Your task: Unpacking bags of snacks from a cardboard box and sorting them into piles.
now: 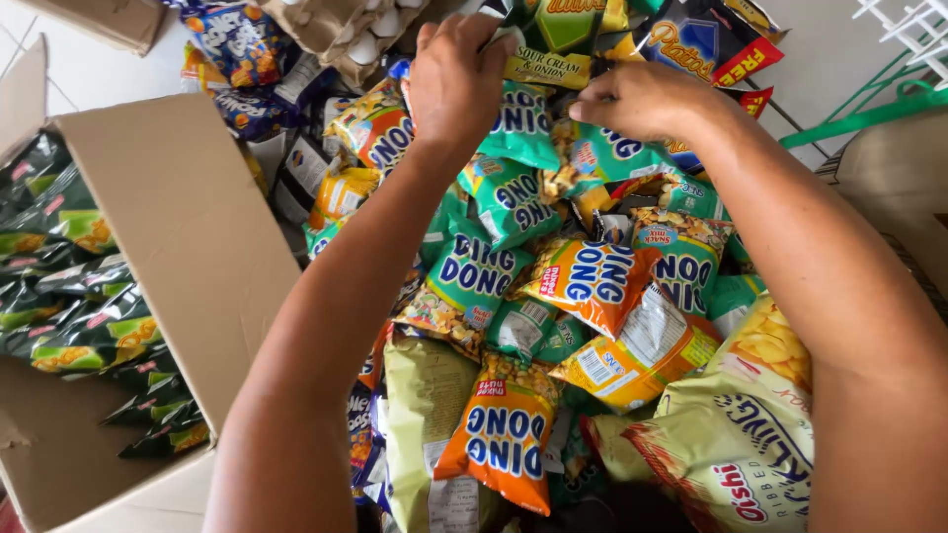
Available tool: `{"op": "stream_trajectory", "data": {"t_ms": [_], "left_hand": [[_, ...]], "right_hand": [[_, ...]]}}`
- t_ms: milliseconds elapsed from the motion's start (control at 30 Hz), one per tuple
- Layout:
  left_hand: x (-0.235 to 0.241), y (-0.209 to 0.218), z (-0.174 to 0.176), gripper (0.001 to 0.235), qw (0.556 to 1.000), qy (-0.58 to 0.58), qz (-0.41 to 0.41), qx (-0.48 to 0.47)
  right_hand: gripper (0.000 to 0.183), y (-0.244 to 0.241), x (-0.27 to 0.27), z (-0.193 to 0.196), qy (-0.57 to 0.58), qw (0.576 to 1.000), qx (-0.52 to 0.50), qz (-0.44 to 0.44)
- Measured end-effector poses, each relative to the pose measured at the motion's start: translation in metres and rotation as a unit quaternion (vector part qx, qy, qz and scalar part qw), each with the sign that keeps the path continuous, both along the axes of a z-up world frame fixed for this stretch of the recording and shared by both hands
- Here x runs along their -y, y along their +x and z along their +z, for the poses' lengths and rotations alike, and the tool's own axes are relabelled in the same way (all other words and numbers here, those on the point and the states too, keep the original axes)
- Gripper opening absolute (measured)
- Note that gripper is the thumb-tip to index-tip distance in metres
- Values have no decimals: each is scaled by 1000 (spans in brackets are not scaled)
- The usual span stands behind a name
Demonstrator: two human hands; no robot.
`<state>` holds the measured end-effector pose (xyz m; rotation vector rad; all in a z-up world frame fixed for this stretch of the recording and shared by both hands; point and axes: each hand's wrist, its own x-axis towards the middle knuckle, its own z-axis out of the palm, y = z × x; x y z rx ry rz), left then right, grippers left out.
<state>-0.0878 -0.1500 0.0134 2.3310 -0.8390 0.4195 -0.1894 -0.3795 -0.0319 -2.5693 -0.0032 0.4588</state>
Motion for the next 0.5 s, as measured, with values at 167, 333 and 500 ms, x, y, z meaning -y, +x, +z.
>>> {"op": "stream_trajectory", "data": {"t_ms": [167,333,500], "left_hand": [[-73,-18,47,19,991,-97,-25,-93],[-156,-41,84,15,982,-153,-49,-100],[-250,-65,132,15,981,-134,-30,-134]], "right_hand": [[53,-5,-50,66,75,993,-33,-81],[47,-14,-110,114,248,961,-51,-109],[49,-15,-192,141,480,875,-53,27]]}}
